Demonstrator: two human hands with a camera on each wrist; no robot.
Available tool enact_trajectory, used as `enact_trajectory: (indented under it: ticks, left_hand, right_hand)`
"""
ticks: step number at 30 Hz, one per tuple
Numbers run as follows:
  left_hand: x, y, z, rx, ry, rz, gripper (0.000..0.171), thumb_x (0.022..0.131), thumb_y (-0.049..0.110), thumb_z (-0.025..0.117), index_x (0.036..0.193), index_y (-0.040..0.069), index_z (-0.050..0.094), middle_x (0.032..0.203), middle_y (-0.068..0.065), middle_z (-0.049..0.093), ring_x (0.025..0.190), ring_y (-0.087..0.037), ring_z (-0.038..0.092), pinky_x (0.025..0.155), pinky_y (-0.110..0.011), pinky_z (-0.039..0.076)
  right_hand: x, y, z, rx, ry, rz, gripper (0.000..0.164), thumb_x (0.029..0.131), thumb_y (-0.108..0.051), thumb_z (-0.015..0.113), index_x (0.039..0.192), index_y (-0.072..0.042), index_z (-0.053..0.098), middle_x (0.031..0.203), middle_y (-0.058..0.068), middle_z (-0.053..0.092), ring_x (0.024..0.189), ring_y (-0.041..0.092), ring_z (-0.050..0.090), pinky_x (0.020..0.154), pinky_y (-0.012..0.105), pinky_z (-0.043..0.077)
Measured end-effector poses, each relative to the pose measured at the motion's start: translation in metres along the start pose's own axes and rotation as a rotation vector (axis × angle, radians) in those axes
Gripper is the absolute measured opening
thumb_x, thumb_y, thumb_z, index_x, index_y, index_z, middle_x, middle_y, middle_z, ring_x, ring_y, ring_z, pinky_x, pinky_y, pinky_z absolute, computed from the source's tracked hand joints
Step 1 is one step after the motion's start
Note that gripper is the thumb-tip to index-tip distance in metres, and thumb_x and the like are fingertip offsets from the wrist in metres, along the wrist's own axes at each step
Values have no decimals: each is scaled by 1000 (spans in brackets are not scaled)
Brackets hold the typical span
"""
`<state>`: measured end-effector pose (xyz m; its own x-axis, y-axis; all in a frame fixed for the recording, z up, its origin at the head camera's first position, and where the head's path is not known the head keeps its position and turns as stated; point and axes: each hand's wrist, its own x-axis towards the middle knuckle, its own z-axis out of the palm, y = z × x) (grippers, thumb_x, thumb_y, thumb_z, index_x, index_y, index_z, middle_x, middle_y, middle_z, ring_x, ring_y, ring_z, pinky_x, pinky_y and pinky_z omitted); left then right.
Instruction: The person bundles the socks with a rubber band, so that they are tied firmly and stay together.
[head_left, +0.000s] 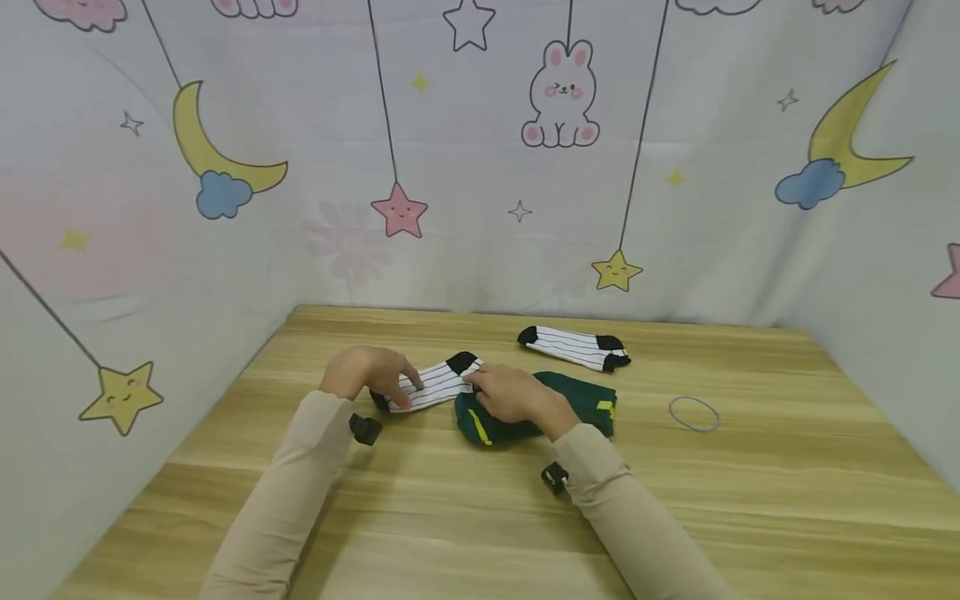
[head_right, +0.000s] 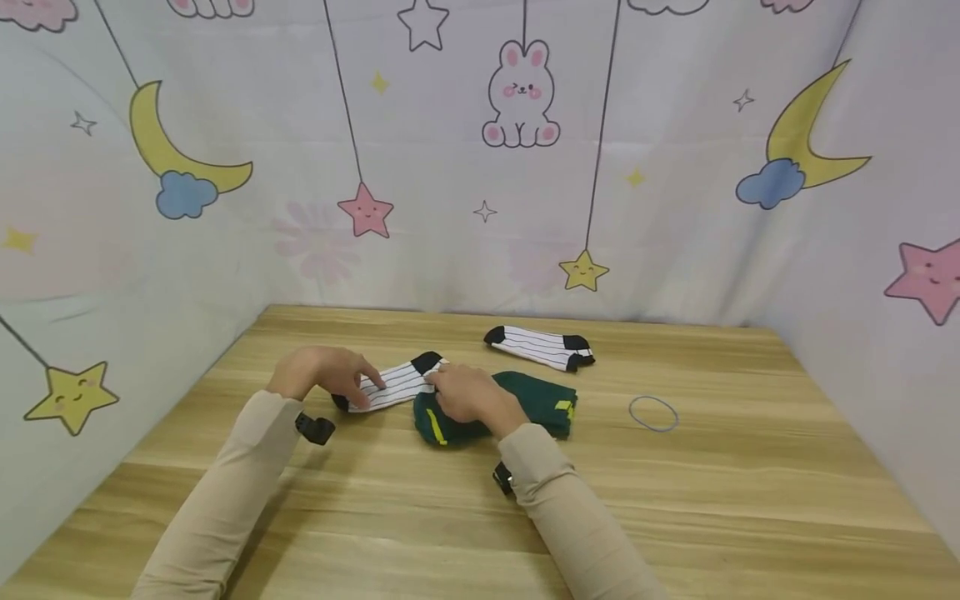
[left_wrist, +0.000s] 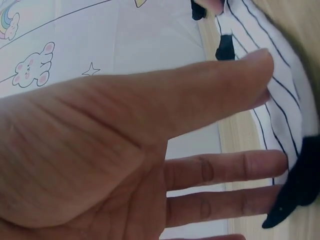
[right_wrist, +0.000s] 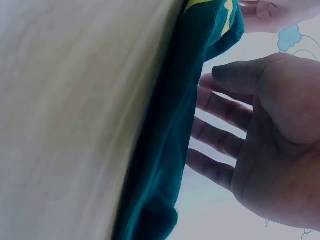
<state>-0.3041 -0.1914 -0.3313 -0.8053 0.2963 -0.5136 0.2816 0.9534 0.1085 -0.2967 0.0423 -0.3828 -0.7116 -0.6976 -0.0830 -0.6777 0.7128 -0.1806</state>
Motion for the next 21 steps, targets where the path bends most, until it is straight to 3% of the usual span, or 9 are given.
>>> enact_trajectory:
  ticks: [4, 8, 11, 15, 21]
  left_hand:
    - [0, -2, -1, -8, 1, 35, 43, 94, 28, 71, 137, 24, 62, 111, -5, 64, 103, -20, 57, 97, -49, 45]
    - [-2, -6, -1, 7, 34, 45, 43, 94, 27, 72, 136, 22, 62, 126, -9, 62, 116, -24, 56, 100, -52, 44]
    - [-3, -9, -1, 10, 46, 28, 42, 93, 28, 72, 133, 21, 63, 141, -12, 55, 127, -30, 52, 101, -55, 42]
    - [-5, -13, -1, 13, 31, -5, 38, 93, 30, 73, 128, 20, 65, 140, -11, 55, 125, -31, 52, 99, -55, 43]
    - [-6, -16, -2, -33, -19, -48, 32, 93, 30, 72, 123, 21, 65, 109, -3, 63, 98, -24, 61, 80, -42, 47]
  right_hand:
    - [-1, -2, 0, -14, 22, -20, 29, 104, -12, 52, 129, -6, 66, 118, 10, 62, 113, 23, 58, 100, 39, 46]
    - [-2, -2, 0, 0, 40, -33, 23, 102, -10, 55, 118, -6, 71, 105, 8, 62, 101, 22, 58, 92, 40, 48]
    - [-3, -2, 0, 13, 37, -38, 22, 102, -11, 55, 117, -6, 71, 106, 8, 64, 101, 22, 58, 92, 38, 48]
    - [-2, -1, -2, 46, 24, -29, 23, 102, -11, 57, 118, -5, 71, 111, 10, 64, 102, 22, 56, 92, 38, 48]
    - [-2, 1, -2, 94, 25, -8, 21, 101, -11, 59, 117, -5, 71, 133, 19, 54, 120, 30, 55, 99, 44, 46]
